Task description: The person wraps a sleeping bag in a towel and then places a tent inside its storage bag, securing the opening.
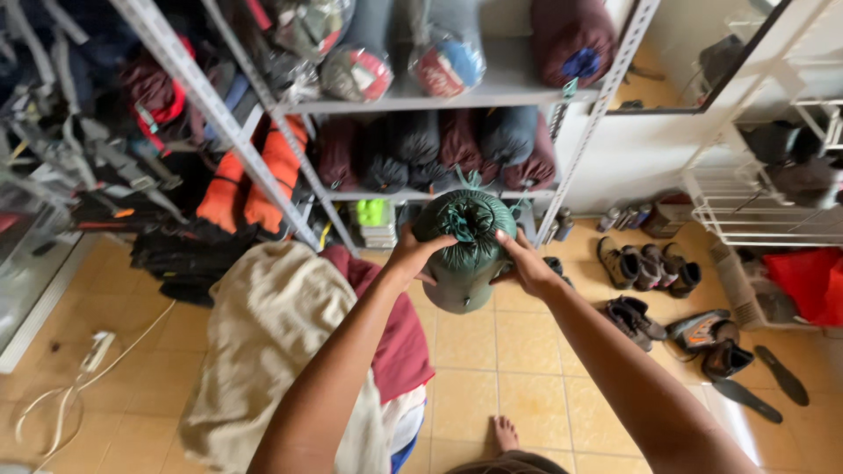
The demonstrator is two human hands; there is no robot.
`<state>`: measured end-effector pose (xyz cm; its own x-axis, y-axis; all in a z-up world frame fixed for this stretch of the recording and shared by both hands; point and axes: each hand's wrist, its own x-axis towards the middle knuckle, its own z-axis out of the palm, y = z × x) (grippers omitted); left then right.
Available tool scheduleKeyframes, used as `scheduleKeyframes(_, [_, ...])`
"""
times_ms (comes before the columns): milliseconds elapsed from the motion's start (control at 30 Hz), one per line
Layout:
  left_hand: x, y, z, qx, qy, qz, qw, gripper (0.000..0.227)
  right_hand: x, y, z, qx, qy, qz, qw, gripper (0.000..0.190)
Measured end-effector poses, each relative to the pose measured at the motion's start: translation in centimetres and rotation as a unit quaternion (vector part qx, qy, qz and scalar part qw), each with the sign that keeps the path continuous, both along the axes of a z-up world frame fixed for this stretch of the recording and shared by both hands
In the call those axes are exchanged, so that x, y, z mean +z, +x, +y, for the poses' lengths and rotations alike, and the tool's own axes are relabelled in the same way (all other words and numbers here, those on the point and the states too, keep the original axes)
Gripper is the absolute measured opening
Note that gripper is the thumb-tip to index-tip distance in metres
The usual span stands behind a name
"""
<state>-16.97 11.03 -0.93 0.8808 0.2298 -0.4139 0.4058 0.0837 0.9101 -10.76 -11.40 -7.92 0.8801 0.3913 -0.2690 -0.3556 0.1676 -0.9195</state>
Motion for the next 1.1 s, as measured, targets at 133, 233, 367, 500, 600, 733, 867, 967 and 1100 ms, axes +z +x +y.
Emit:
scheduleKeyframes(133, [-7.1,-4.1,6.0,-0.007,0.12,0.01,0.993,0.109,-1.1,-5.8,5.6,-0.036,-0.081,-0.037,0.995,0.103])
scheduleKeyframes(233, [-10.0,-8.8,9.5,-0.016,0.197,0.015,0.98,0.093,-2.0,-11.2,9.5,-0.045,-0.114,-0.044,0.991,0.113])
scheduleKeyframes(367, [-12.8,-15.0,12.7,0.005,0.128,0.016,0.992,0.092,-4.7,-17.0,13.2,-0.037,-0.176,-0.034,0.983,0.117])
scheduleKeyframes(500, [-14.0,-21.7,15.1,-0.009,0.121,0.034,0.992,0.09,-6.8,-22.1,15.4,-0.019,-0.202,-0.023,0.979,0.114])
scheduleKeyframes(600, [-12.4,-25.8,15.3,-0.01,0.12,0.051,0.991,0.088,-7.7,-24.3,15.9,0.011,-0.247,-0.03,0.969,0.111])
scheduleKeyframes(733, [-9.1,-29.4,14.6,0.042,0.082,0.05,0.994,0.093,-8.1,-24.4,16.2,0.066,-0.295,-0.053,0.952,0.109])
scheduleKeyframes(867, [-5.5,-31.3,15.8,0.092,0.081,0.011,0.992,0.093,-2.7,-24.8,19.6,0.109,-0.316,-0.126,0.934,0.109])
scheduleKeyframes(967, [-4.2,-32.0,18.0,0.093,0.101,-0.015,0.99,0.098,-1.8,-24.8,22.3,0.117,-0.294,-0.159,0.935,0.107])
scheduleKeyframes(1100, [-3.2,-33.0,21.6,0.096,0.127,-0.026,0.987,0.101,0.4,-26.7,26.5,0.125,-0.256,-0.158,0.946,0.105])
